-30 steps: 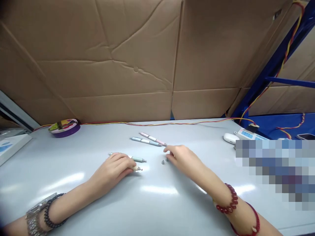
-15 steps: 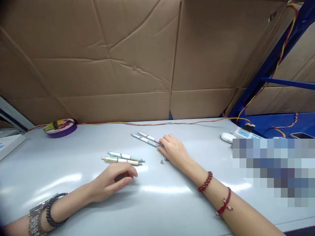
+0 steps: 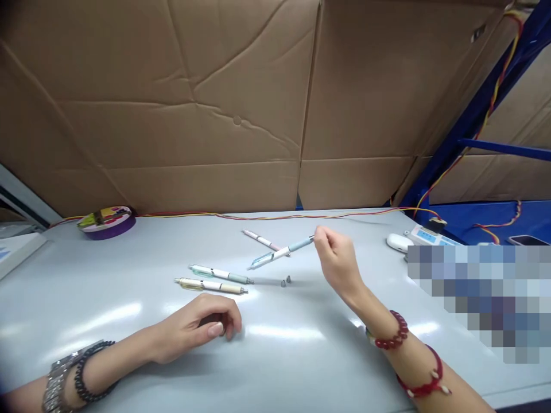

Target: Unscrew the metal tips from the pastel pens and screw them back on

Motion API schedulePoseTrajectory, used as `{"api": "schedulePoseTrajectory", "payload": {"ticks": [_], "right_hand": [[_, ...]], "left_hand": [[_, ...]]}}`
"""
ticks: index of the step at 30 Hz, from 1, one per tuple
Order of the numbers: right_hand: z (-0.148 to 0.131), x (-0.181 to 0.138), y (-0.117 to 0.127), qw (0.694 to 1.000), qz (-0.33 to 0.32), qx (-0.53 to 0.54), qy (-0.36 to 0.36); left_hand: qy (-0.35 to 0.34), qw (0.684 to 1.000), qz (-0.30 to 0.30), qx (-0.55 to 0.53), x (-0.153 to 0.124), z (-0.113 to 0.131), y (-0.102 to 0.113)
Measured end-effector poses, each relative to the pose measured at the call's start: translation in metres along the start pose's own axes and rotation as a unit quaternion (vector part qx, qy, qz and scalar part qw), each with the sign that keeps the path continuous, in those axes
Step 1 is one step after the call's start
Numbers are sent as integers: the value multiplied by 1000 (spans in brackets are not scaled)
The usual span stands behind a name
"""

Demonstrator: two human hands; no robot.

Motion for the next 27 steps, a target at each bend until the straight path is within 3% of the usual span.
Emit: {"api": "schedulePoseTrajectory", "payload": {"ticks": [2,4,8,11,15,27], "right_hand": [[-3,-3,12,997,2,81,-18],[-12,-9,8,991,-44,122,-28],[-37,-44,-45,954,-284,85,-42],[-48,-72,-78,930,-362,51,-24],[-49,-91,-100,919,-387,70,-27],[-48,-97,-105,898,-435,59,-20]], "left_hand": [[0,1000,4,-22,0,0,1],[-1,999,10,-43,1,1,2],[12,994,29,-106,2,1,3],[35,990,31,-136,2,-2,2],[57,991,6,-118,3,-3,-2],[97,995,-12,4,0,-2,-10]]}}
Point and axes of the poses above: each hand's wrist, its own x-axis towards the middle knuckle, its own y-axis out of the back of the hand, z = x × y, the point moved 9 cm from there along x, towards the middle knuckle, and after that the axes turned 7 degrees about -y, right-handed, at the moved point
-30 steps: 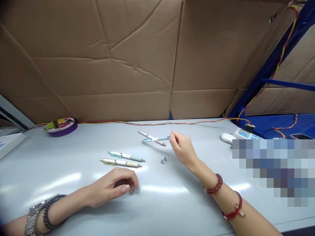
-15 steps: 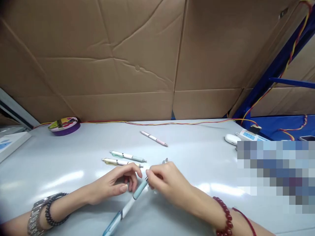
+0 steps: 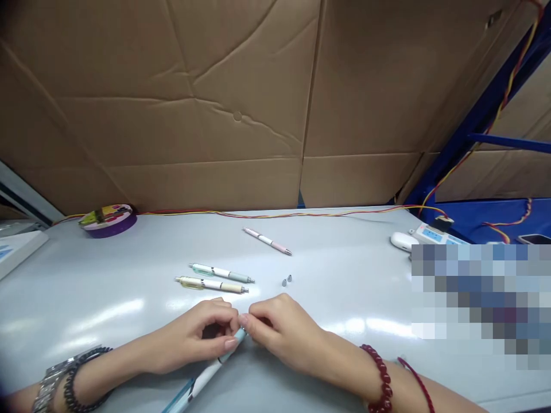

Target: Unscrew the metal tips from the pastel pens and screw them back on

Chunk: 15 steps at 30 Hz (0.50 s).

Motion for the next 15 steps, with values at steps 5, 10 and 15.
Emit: {"api": "schedulePoseTrajectory", "payload": {"ticks": [5,10,15], "right_hand": [[-1,-1,9,999,19,25,26],[-20,-9,19,989,44,-26,140],[-34,-17,21,969,58,-82,228]], "left_hand": [[14,993,-27,-117,-4,8,-9],[34,980,-34,-192,-6,6,-9],[40,977,-32,-206,-5,6,-7]]}}
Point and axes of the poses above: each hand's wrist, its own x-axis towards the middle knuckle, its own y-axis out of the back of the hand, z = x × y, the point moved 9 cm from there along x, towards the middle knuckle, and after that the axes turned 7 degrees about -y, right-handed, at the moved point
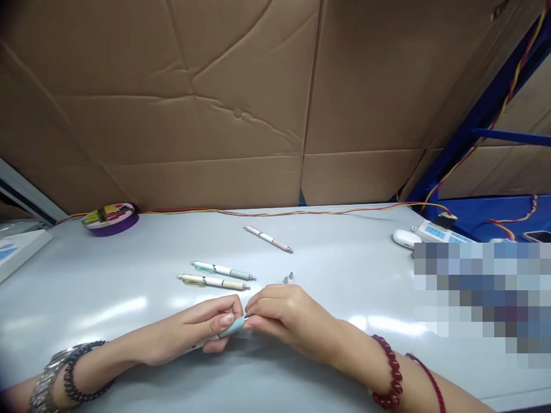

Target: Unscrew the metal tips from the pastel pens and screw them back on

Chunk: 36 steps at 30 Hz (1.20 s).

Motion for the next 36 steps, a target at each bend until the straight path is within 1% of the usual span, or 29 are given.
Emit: {"api": "schedulePoseTrajectory", "payload": {"ticks": [2,4,7,9,12,14,15,16,17,20,22,23,24,27,29,30,32,34,36], "right_hand": [[1,0,-3,999,-15,-37,-1],[4,1,-7,997,-24,-76,-17],[10,2,-13,995,-11,-85,-55],[14,2,-15,994,4,-61,-90],[23,1,-15,990,27,-37,-134],[26,1,-15,990,29,-39,-132],[27,1,-14,991,25,-44,-121],[28,1,-14,992,18,-50,-110],[28,1,-15,993,9,-59,-98],[26,1,-13,994,-10,-90,-60],[22,2,-10,993,-12,-111,-37],[21,2,-8,992,-8,-120,-37],[22,2,-7,990,-6,-128,-49],[34,2,-9,980,-20,-157,-121],[39,1,-16,977,-41,-146,-148],[40,1,-17,979,-45,-127,-150],[38,2,-15,985,-30,-93,-145],[32,2,-9,987,-3,-94,-131],[29,1,-6,985,-4,-116,-128]], "left_hand": [[-3,999,12,38,0,0,1],[-13,994,33,101,1,0,5],[-49,973,71,215,1,1,11],[-86,945,103,299,-1,4,16],[-129,880,146,432,-7,13,17],[-135,838,160,504,-9,16,15],[-131,823,164,529,-9,17,14],[-122,814,164,544,-8,17,14],[-108,812,160,550,-7,15,14],[-62,826,137,544,-3,6,15],[-49,833,124,536,-1,2,16],[-52,834,122,535,-1,2,16],[-58,834,119,536,-1,2,16],[-77,829,107,543,-2,3,13],[-79,827,104,546,-1,3,11],[-77,827,106,547,-1,3,11],[-77,828,109,545,-1,3,11],[-87,829,112,541,0,3,11],[-100,828,118,539,-1,4,12]]}}
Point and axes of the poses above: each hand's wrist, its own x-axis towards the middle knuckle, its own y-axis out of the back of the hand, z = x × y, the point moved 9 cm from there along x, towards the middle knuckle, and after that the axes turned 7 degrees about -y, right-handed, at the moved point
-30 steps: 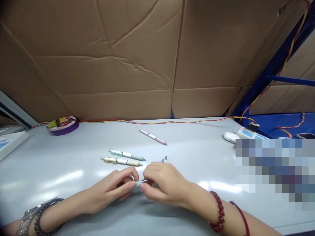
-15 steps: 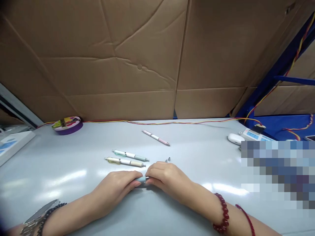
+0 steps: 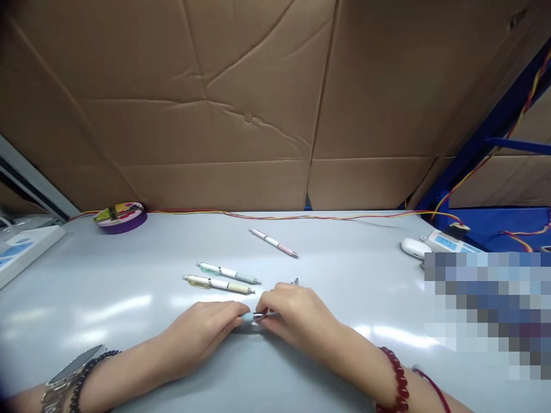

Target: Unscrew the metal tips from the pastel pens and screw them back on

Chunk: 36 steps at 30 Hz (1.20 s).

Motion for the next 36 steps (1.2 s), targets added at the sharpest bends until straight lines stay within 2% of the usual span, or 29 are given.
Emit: {"api": "schedulePoseTrajectory", "payload": {"ticks": [3,5,7,10,12,15,20,23,25,29,33,36], "right_hand": [[2,-2,-6,998,-30,-47,-20],[2,-2,-9,998,-28,-58,-18],[-3,-4,-6,999,8,-51,14],[-17,-9,7,988,97,-83,88],[-20,-11,11,981,116,-113,104],[-10,-7,7,994,54,-82,55],[7,-3,-5,996,-62,57,-42],[10,-3,-6,985,-92,111,-92],[10,-4,-7,983,-101,105,-108],[11,-6,-15,984,-115,80,-105],[5,-4,-6,998,-52,16,-31],[1,-3,-7,997,-60,-41,4]], "left_hand": [[-7,1000,10,6,-1,0,1],[-11,1000,13,11,-1,0,2],[-14,1000,17,11,-1,1,3],[-21,999,28,3,-1,3,5],[-27,999,27,4,0,4,5],[-34,999,22,20,0,6,5],[-39,999,15,34,1,9,3],[-31,999,8,39,0,9,0],[-24,999,9,42,0,9,-1],[-7,1000,13,26,0,4,1],[-2,1000,16,13,0,1,2],[-11,999,26,30,0,4,4]]}}
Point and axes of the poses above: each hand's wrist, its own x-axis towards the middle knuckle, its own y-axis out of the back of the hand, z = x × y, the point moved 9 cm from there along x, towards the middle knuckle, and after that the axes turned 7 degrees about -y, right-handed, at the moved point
